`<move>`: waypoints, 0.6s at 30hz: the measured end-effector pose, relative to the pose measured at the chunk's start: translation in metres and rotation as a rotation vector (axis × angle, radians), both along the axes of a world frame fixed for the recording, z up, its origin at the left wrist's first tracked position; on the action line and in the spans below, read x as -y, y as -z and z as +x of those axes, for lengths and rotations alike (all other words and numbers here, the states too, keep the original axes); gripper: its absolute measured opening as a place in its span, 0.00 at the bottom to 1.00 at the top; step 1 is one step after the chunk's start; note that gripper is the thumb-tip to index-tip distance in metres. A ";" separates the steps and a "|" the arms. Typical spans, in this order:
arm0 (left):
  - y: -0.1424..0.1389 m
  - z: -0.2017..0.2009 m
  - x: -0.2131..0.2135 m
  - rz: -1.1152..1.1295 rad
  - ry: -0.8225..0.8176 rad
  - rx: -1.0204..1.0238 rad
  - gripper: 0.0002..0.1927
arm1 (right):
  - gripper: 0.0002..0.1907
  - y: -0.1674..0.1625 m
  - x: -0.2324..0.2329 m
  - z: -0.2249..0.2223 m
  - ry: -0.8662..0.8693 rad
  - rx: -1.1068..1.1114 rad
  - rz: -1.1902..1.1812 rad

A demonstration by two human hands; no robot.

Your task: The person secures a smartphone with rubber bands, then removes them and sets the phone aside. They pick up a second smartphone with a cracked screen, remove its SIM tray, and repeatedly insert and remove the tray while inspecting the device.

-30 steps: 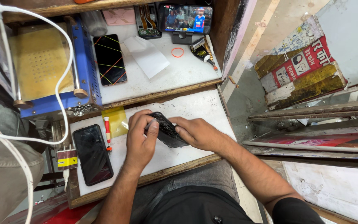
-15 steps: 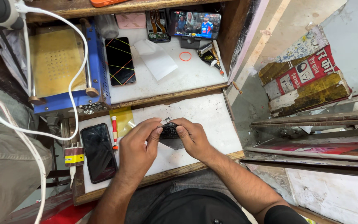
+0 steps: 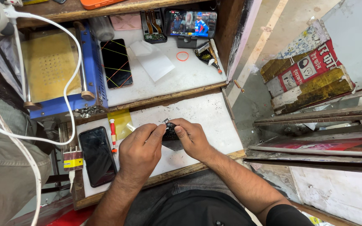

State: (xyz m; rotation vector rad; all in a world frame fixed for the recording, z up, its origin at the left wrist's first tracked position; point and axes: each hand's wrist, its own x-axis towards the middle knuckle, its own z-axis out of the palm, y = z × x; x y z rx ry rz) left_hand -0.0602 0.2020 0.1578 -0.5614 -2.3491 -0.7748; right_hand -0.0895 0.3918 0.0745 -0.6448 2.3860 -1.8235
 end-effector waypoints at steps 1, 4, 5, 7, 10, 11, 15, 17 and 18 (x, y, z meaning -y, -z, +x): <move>0.000 0.000 0.000 -0.019 -0.003 -0.011 0.11 | 0.23 -0.001 0.000 0.000 0.001 0.001 0.002; 0.002 -0.001 0.000 -0.029 -0.004 -0.023 0.11 | 0.22 -0.003 0.003 -0.002 0.015 -0.005 0.019; 0.003 -0.001 0.000 -0.049 -0.016 -0.042 0.11 | 0.22 -0.004 0.004 -0.002 0.023 -0.006 0.027; 0.004 -0.001 -0.003 -0.088 -0.037 -0.077 0.11 | 0.21 -0.005 0.006 0.000 0.057 -0.025 0.018; 0.008 -0.004 -0.007 -0.165 -0.064 -0.166 0.13 | 0.19 -0.005 0.013 0.003 0.132 -0.076 0.016; 0.009 -0.005 -0.009 -0.190 -0.073 -0.189 0.13 | 0.19 -0.005 0.015 0.004 0.160 -0.096 0.017; 0.012 -0.012 -0.015 -0.254 -0.117 -0.275 0.13 | 0.17 -0.005 0.020 0.004 0.220 -0.099 0.016; 0.012 -0.017 -0.019 -0.261 -0.131 -0.268 0.12 | 0.17 -0.004 0.020 0.002 0.253 -0.120 0.020; 0.011 -0.020 -0.021 -0.261 -0.130 -0.246 0.11 | 0.17 -0.004 0.019 0.000 0.254 -0.130 0.008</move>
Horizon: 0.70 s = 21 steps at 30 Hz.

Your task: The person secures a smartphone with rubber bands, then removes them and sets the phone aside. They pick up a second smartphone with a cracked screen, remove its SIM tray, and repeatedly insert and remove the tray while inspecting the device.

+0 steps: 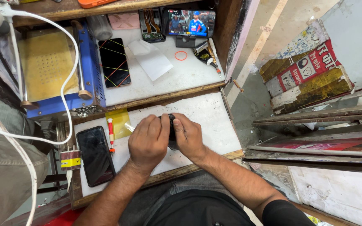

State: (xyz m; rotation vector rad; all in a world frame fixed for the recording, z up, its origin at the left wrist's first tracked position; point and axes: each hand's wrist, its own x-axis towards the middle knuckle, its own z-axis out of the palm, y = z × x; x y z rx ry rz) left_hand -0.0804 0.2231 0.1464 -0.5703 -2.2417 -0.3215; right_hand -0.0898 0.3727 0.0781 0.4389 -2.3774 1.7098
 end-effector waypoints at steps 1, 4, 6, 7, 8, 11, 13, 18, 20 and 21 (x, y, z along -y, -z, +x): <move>-0.001 -0.001 -0.002 0.002 -0.005 0.029 0.11 | 0.17 0.001 -0.001 0.000 -0.002 -0.004 -0.010; -0.007 -0.012 0.003 0.012 0.080 0.248 0.13 | 0.18 0.005 -0.004 -0.001 0.004 0.020 -0.025; -0.012 -0.016 0.008 0.026 0.122 0.328 0.11 | 0.18 0.007 -0.007 0.000 0.002 0.041 -0.016; -0.014 -0.017 0.011 0.032 0.144 0.368 0.10 | 0.18 0.008 -0.008 0.000 -0.006 0.047 -0.008; -0.017 -0.019 0.013 0.013 0.149 0.400 0.11 | 0.18 0.007 -0.009 0.000 -0.014 0.050 0.000; -0.022 -0.021 0.018 -0.013 0.159 0.455 0.13 | 0.17 0.002 -0.014 -0.002 -0.055 0.058 0.009; -0.023 -0.020 0.018 0.011 0.167 0.444 0.14 | 0.16 -0.005 -0.019 -0.003 -0.094 0.060 0.025; -0.023 -0.007 0.020 0.051 0.194 0.376 0.14 | 0.14 -0.040 -0.041 -0.017 -0.303 0.064 0.216; -0.023 0.000 0.019 0.056 0.210 0.379 0.15 | 0.14 -0.056 -0.050 -0.019 -0.392 0.024 0.289; -0.023 0.003 0.018 0.062 0.220 0.374 0.16 | 0.15 -0.064 -0.053 -0.020 -0.416 0.056 0.348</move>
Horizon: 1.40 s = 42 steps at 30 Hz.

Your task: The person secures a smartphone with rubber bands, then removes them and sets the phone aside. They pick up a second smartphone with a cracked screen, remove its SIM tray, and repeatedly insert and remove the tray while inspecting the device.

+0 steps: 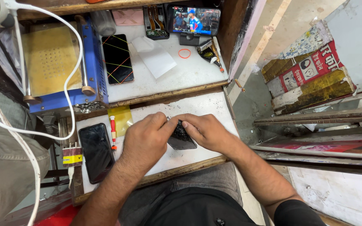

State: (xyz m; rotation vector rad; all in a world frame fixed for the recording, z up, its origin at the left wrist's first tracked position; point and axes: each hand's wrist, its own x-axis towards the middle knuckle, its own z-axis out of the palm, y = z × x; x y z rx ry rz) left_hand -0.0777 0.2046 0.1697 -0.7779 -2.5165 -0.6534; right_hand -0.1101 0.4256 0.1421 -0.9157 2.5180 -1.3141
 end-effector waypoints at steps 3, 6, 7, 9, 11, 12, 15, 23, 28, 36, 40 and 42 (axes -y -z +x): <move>-0.002 0.005 -0.003 0.013 0.015 -0.012 0.17 | 0.15 -0.019 -0.004 -0.005 -0.063 0.032 0.155; -0.003 0.010 -0.005 0.024 0.026 -0.021 0.17 | 0.16 -0.031 -0.007 -0.003 -0.111 0.020 0.238; -0.003 0.011 -0.006 0.027 0.029 -0.028 0.17 | 0.16 -0.033 -0.009 -0.003 -0.122 0.012 0.263; -0.003 0.013 -0.008 0.013 0.033 -0.024 0.15 | 0.17 -0.034 -0.010 -0.002 -0.128 0.015 0.295; -0.003 0.016 -0.010 0.004 0.032 -0.009 0.13 | 0.18 -0.032 -0.011 0.002 -0.120 0.041 0.310; -0.003 0.017 -0.011 0.002 0.030 -0.001 0.13 | 0.18 -0.031 -0.012 0.003 -0.115 0.039 0.329; -0.004 0.020 -0.011 0.022 0.038 0.018 0.14 | 0.18 -0.027 -0.014 0.006 -0.110 0.043 0.365; 0.002 0.034 -0.009 0.305 0.011 -0.069 0.13 | 0.16 -0.021 -0.021 0.015 -0.078 0.005 0.277; 0.011 0.037 -0.013 0.271 0.051 -0.155 0.12 | 0.16 -0.020 -0.021 0.016 -0.113 -0.028 0.259; 0.015 0.035 -0.016 0.163 0.058 -0.260 0.12 | 0.16 -0.022 -0.017 0.018 -0.089 -0.056 0.257; 0.013 0.034 -0.023 0.144 0.020 -0.303 0.11 | 0.16 -0.018 -0.014 0.017 -0.085 -0.043 0.259; 0.009 0.034 -0.022 0.163 0.009 -0.172 0.12 | 0.16 -0.017 -0.013 0.015 -0.093 -0.037 0.263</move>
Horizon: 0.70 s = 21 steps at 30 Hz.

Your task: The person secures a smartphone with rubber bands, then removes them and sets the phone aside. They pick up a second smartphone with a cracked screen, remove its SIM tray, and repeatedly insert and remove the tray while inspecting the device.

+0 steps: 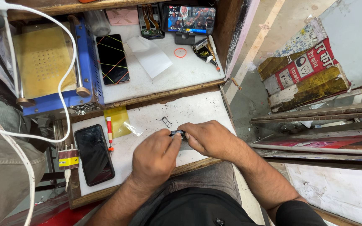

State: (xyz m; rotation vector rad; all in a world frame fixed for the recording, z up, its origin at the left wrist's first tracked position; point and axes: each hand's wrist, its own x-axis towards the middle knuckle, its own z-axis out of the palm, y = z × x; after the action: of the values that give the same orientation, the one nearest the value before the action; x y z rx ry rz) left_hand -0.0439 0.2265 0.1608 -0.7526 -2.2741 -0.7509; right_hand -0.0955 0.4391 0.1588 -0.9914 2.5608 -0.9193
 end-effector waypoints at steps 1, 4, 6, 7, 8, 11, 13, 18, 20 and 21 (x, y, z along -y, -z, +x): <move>-0.003 -0.001 0.001 0.009 0.000 0.065 0.13 | 0.17 0.000 0.000 -0.001 -0.016 -0.016 -0.002; -0.011 -0.009 0.003 0.012 0.016 0.206 0.10 | 0.17 0.000 0.001 -0.004 -0.025 -0.021 0.002; -0.016 -0.013 0.006 0.021 0.042 0.277 0.09 | 0.17 -0.001 0.001 -0.005 -0.013 -0.005 0.005; -0.018 -0.014 0.006 0.026 0.058 0.313 0.08 | 0.17 -0.001 0.002 -0.005 0.000 0.007 0.007; -0.020 -0.014 0.006 0.009 0.050 0.312 0.08 | 0.16 -0.002 0.002 -0.005 0.013 0.021 0.009; -0.019 -0.016 0.005 -0.043 0.046 0.264 0.08 | 0.16 -0.005 0.000 -0.005 0.036 0.034 -0.028; -0.014 -0.015 0.005 -0.071 0.061 0.206 0.09 | 0.16 -0.006 -0.002 -0.004 0.037 0.036 -0.028; 0.001 -0.008 0.004 0.106 0.053 -0.018 0.10 | 0.15 -0.009 -0.003 -0.004 0.049 0.076 -0.033; 0.006 -0.004 0.005 0.096 0.042 -0.029 0.10 | 0.15 -0.007 -0.001 -0.004 0.047 0.107 -0.026; 0.007 -0.004 0.006 0.088 0.037 -0.038 0.09 | 0.14 -0.007 0.000 -0.004 0.039 0.093 -0.032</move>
State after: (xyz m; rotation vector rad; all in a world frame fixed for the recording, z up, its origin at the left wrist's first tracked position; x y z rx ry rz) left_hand -0.0478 0.2207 0.1538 -0.7636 -2.1833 -0.8406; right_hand -0.0990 0.4388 0.1661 -0.8885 2.5042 -0.9959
